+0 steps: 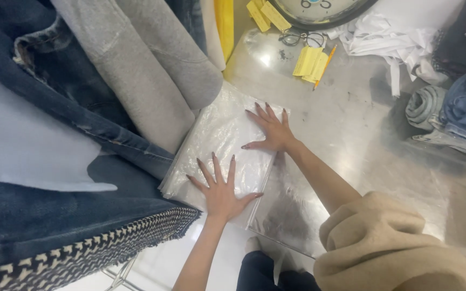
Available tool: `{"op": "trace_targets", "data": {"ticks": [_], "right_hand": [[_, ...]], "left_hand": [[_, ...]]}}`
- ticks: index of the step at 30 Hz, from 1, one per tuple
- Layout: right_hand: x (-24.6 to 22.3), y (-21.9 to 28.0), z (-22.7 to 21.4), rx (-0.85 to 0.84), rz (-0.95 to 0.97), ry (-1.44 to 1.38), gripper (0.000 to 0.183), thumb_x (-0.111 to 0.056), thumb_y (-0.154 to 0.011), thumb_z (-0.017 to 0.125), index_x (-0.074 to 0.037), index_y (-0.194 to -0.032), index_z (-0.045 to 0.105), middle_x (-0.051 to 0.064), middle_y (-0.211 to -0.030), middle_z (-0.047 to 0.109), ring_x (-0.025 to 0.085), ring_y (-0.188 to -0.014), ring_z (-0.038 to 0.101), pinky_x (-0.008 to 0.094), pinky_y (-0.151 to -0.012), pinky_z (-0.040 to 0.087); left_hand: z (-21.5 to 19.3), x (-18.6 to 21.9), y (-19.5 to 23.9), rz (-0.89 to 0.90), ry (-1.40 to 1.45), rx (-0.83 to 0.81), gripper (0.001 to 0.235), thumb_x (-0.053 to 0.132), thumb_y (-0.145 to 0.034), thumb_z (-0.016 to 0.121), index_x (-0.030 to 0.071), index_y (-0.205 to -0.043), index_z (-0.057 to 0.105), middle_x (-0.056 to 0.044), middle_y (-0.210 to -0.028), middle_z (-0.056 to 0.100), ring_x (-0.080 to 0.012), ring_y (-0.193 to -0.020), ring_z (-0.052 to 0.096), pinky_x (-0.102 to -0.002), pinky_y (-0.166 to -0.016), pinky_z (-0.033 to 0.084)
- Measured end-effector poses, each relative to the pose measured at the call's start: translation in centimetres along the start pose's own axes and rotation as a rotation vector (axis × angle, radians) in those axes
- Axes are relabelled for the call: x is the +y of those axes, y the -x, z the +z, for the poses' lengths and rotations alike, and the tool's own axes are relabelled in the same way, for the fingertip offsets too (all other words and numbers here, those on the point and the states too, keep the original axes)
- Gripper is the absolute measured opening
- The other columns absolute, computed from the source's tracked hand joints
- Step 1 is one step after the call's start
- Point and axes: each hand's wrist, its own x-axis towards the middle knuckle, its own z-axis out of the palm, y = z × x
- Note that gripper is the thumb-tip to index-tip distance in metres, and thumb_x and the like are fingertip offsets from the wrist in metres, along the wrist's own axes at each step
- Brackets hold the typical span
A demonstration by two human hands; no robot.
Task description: The person unties a white ribbon on a cardboard box, opens it, and removes a pair of jeans wrapped in bubble wrap. They then unwrap the jeans and place them on a stack of other denim items on the table.
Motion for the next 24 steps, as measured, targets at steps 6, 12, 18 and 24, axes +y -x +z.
{"op": "trace_targets", "data": {"ticks": [6,12,18,24], "right_hand": [[2.0,5.0,-1.4,0.091,0.121,0.217,0.081,-0.064,-0.107,0.052,-0.039,-0.175,0.018,0.021,-0.181,0.01,0.039,-0.168,0.0,0.078,-0.126,-0.006],[5.8,17.3,-4.4,0.158,0.175,0.097,0.071,-0.044,-0.11,0.055,-0.035,-0.174,0.024,0.025,-0.177,0.023,0.046,-0.167,0.004,0.084,-0.122,0.001],[15.5,32.0,-6.0,0.273,0.315,0.043,0.07,-0.046,-0.107,0.057,-0.04,-0.171,0.031,0.02,-0.172,0.037,0.045,-0.164,0.02,0.082,-0.122,0.014],[20.1,48.5,-8.5,0.562,0.437,0.022,0.054,-0.024,-0.104,0.069,-0.021,-0.156,0.058,0.026,-0.16,0.055,0.049,-0.159,0.036,0.082,-0.121,0.023]], "left_hand": [[-0.7,0.8,0.6,-0.02,-0.019,-0.048,0.13,0.104,-0.079,0.048,0.028,-0.176,0.008,-0.026,-0.181,-0.009,-0.0632,-0.159,-0.013,-0.09,-0.113,-0.002],[9.3,-1.5,-1.6,0.345,-0.084,0.612,0.085,0.078,-0.092,0.06,0.024,-0.157,0.053,-0.018,-0.159,0.047,-0.0398,-0.152,0.042,-0.067,-0.12,0.033],[9.2,-1.4,-4.0,0.361,-0.299,0.561,0.067,0.073,-0.093,0.061,0.028,-0.142,0.066,-0.006,-0.145,0.063,-0.0275,-0.135,0.059,-0.049,-0.105,0.05],[2.1,9.0,-1.6,0.356,-0.125,0.676,0.04,0.036,-0.101,0.068,0.022,-0.138,0.071,-0.009,-0.146,0.064,-0.0274,-0.135,0.063,-0.046,-0.105,0.053]]}}
